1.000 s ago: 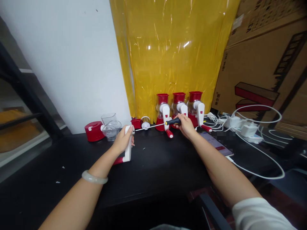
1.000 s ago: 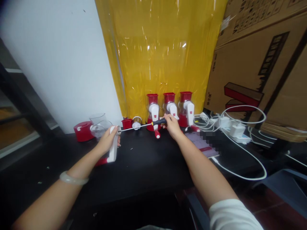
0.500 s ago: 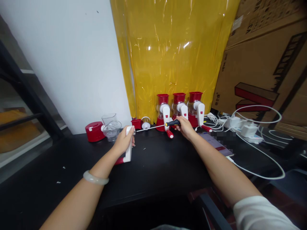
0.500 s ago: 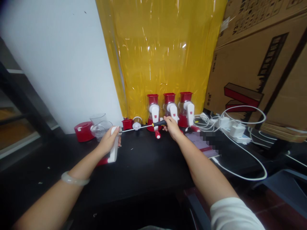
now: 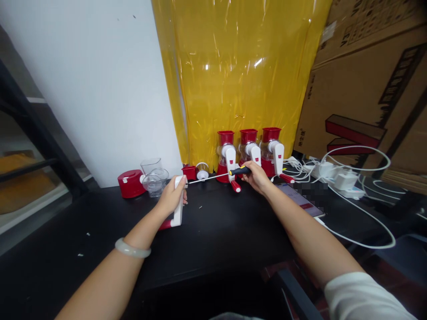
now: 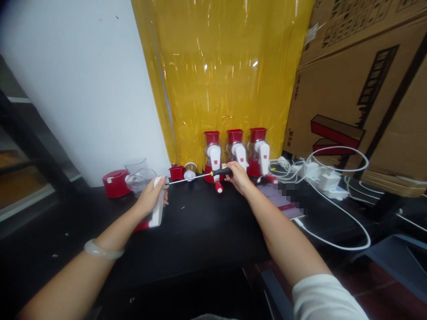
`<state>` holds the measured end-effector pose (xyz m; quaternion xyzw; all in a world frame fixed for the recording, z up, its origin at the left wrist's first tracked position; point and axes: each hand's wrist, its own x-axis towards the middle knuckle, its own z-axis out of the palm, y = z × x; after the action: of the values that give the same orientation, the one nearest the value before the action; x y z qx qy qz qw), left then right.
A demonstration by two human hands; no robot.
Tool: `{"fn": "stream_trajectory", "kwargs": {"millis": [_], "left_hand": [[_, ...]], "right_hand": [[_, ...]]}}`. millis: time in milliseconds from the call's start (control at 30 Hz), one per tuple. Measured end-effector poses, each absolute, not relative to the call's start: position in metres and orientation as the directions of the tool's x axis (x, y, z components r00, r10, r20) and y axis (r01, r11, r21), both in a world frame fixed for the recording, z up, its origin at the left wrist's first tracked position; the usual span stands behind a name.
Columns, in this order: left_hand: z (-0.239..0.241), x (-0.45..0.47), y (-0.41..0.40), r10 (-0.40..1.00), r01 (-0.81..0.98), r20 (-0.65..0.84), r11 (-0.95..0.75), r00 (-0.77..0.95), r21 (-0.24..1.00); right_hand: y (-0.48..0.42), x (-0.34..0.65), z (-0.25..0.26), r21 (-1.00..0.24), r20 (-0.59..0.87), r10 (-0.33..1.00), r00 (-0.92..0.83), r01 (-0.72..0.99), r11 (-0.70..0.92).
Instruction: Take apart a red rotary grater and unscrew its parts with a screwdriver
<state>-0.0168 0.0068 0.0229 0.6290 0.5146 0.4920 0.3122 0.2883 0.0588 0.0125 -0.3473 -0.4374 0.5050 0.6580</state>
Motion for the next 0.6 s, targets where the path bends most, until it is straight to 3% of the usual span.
{"fn": "stream_trajectory", "kwargs": {"millis": [367,600], "left_hand": [[0.0191,-0.0198,0.0109,0.953,0.356,0.304,-0.282,-0.005,0.891],[0.0217,-0.0197,0.0098,0.955,0.353,0.297,-0.270,-0.023,0.896]], "right_hand": [[0.0557,0.2915,0.0133,-0.853,0.268,0.962,0.049,-0.452,0.260],[0.0589,0.2900,0.0112,-0.907,0.281,0.959,0.043,-0.314,0.280]]}}
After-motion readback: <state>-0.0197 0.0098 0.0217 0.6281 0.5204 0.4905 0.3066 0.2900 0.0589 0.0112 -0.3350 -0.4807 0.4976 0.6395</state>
